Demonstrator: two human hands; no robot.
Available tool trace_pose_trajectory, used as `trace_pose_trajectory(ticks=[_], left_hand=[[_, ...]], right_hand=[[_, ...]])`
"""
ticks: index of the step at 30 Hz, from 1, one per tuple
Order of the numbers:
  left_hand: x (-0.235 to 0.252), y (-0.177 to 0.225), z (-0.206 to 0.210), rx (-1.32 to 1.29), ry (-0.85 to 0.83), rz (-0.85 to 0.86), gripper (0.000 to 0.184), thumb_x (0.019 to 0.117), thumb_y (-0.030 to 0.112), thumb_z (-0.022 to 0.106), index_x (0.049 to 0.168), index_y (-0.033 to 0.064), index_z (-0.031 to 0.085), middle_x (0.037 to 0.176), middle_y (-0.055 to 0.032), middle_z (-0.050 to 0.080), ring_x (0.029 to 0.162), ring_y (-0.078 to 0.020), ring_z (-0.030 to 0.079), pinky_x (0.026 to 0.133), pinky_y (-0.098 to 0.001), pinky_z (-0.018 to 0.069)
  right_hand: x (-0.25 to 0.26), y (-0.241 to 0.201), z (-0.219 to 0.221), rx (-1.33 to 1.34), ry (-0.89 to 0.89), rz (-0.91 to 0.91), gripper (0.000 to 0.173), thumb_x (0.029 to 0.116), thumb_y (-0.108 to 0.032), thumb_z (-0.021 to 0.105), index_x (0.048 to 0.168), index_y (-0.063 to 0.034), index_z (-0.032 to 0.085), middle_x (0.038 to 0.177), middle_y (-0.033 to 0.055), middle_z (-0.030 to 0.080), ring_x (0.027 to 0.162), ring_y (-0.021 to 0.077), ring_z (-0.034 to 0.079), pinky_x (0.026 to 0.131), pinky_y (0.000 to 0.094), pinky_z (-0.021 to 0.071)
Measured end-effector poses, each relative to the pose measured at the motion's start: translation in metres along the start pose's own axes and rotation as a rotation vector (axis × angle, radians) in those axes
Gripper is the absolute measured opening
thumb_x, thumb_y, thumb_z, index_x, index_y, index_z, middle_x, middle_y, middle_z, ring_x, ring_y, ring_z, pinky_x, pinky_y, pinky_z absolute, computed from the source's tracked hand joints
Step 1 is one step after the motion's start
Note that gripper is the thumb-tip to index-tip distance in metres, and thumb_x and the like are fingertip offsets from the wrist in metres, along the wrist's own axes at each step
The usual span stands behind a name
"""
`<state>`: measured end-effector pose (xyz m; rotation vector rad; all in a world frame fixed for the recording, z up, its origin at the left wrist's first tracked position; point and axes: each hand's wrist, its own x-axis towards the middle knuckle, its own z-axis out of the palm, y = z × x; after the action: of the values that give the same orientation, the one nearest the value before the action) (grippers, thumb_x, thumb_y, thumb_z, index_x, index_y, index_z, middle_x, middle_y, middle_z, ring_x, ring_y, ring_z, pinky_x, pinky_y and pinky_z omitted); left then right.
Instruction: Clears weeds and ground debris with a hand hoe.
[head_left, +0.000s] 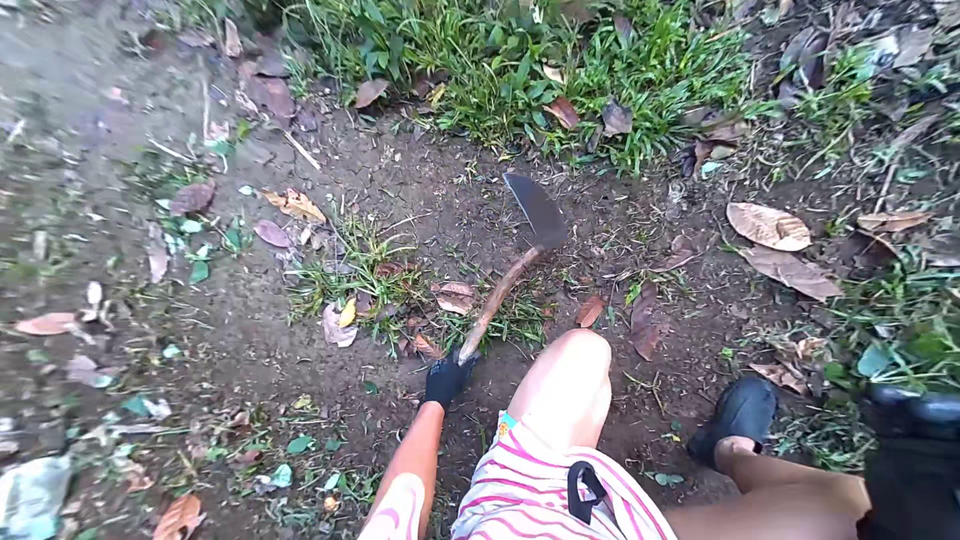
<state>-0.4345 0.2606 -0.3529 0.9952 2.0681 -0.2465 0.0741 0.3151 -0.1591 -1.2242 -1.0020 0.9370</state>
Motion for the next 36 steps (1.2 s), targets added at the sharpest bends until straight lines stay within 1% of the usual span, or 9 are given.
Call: trace_pose_trajectory(ticks=[4, 9, 15, 18, 21, 24, 29, 32, 36], left_hand=[[-0.053, -0.054, 0.056, -0.160, -0.044, -0.158, 0.065, 0.1040, 0.056, 0.049, 0.147, 0.0076, 0.053, 0.134, -0.0256, 0.062, 0.125, -0.0417, 0.060, 0.107, -0.0616, 0.0453], [-0.109, -0.084, 0.045, -0.189, -0.042, -0.093, 0.055, 0.1093, 0.045, 0.043, 0.134, -0.0001, 0.061, 0.107, -0.0265, 0.069, 0.094, -0.0396, 0.069, 0.088, -0.0589, 0.0545], [-0.087, 0.067, -0.048, -0.624, -0.137, 0.290, 0.057, 0.1126, 0.046, 0.025, 0.155, 0.0104, 0.038, 0.091, -0.0130, 0.066, 0.061, -0.0213, 0.062, 0.053, -0.0404, 0.0573], [-0.099, 0.162, -0.072, -0.520, -0.153, 0.539, 0.050, 0.1137, 0.033, 0.028, 0.151, 0.0030, 0.042, 0.113, -0.0176, 0.065, 0.085, -0.0239, 0.067, 0.074, -0.0427, 0.0599], [-0.128, 0.227, -0.076, -0.182, -0.143, 0.768, 0.051, 0.1124, 0.028, 0.035, 0.155, 0.0001, 0.039, 0.142, -0.0290, 0.055, 0.129, -0.0373, 0.058, 0.111, -0.0540, 0.0444], [-0.138, 0.259, -0.078, -0.043, -0.125, 0.820, 0.053, 0.1120, 0.043, 0.032, 0.148, 0.0097, 0.053, 0.114, -0.0188, 0.071, 0.098, -0.0304, 0.071, 0.092, -0.0528, 0.0561], [-0.125, 0.303, -0.070, -0.076, -0.118, 0.856, 0.045, 0.1103, 0.043, 0.040, 0.145, 0.0205, 0.057, 0.121, -0.0102, 0.072, 0.104, -0.0242, 0.072, 0.095, -0.0495, 0.0560], [-0.104, 0.325, -0.065, -0.075, -0.084, 0.869, 0.046, 0.1102, 0.041, 0.042, 0.148, 0.0184, 0.054, 0.134, -0.0121, 0.067, 0.119, -0.0261, 0.066, 0.105, -0.0519, 0.0495], [-0.074, 0.303, -0.081, 0.018, 0.141, 0.836, 0.050, 0.1087, 0.044, 0.042, 0.149, 0.0155, 0.054, 0.145, -0.0133, 0.060, 0.133, -0.0295, 0.058, 0.112, -0.0565, 0.0435]], right_hand=[[0.005, -0.006, 0.017, -0.084, 0.031, 0.010, 0.036, 0.1091, -0.021, 0.033, 0.138, -0.0132, 0.053, 0.092, -0.0075, 0.074, 0.084, 0.0129, 0.073, 0.086, 0.0378, 0.0628], [0.000, -0.012, 0.037, -0.431, 0.105, 0.085, 0.043, 0.1079, -0.019, 0.040, 0.147, -0.0019, 0.046, 0.102, 0.0042, 0.071, 0.088, 0.0146, 0.072, 0.085, 0.0405, 0.0621], [-0.023, 0.011, 0.146, -0.457, -0.138, 0.430, 0.047, 0.1086, -0.027, 0.049, 0.152, -0.0111, 0.045, 0.119, 0.0154, 0.070, 0.101, 0.0242, 0.071, 0.090, 0.0466, 0.0591], [-0.023, 0.048, 0.203, -0.174, -0.283, 0.642, 0.058, 0.1086, -0.040, 0.048, 0.156, -0.0096, 0.037, 0.130, 0.0183, 0.066, 0.112, 0.0265, 0.069, 0.096, 0.0464, 0.0573], [-0.005, 0.071, 0.223, 0.320, -0.286, 0.753, 0.043, 0.1085, -0.040, 0.044, 0.136, -0.0098, 0.057, 0.109, 0.0096, 0.070, 0.093, 0.0171, 0.069, 0.080, 0.0362, 0.0585], [0.030, 0.090, 0.185, 0.733, -0.253, 0.807, 0.040, 0.1086, -0.034, 0.036, 0.120, -0.0047, 0.061, 0.099, 0.0108, 0.073, 0.083, 0.0185, 0.072, 0.070, 0.0341, 0.0614], [0.040, 0.160, 0.105, 0.622, 0.022, 0.944, 0.019, 0.1064, -0.017, 0.041, 0.102, -0.0062, 0.055, 0.072, 0.0031, 0.059, 0.055, 0.0098, 0.057, 0.048, 0.0231, 0.0507], [0.053, 0.155, 0.084, 0.467, 0.186, 0.906, 0.011, 0.1033, -0.005, 0.049, 0.113, -0.0008, 0.051, 0.071, 0.0054, 0.056, 0.053, 0.0118, 0.056, 0.047, 0.0251, 0.0508], [0.145, 0.154, 0.045, 0.482, 0.505, 0.493, 0.031, 0.1032, -0.013, 0.049, 0.132, -0.0035, 0.043, 0.081, 0.0055, 0.057, 0.059, 0.0132, 0.057, 0.053, 0.0300, 0.0533]])
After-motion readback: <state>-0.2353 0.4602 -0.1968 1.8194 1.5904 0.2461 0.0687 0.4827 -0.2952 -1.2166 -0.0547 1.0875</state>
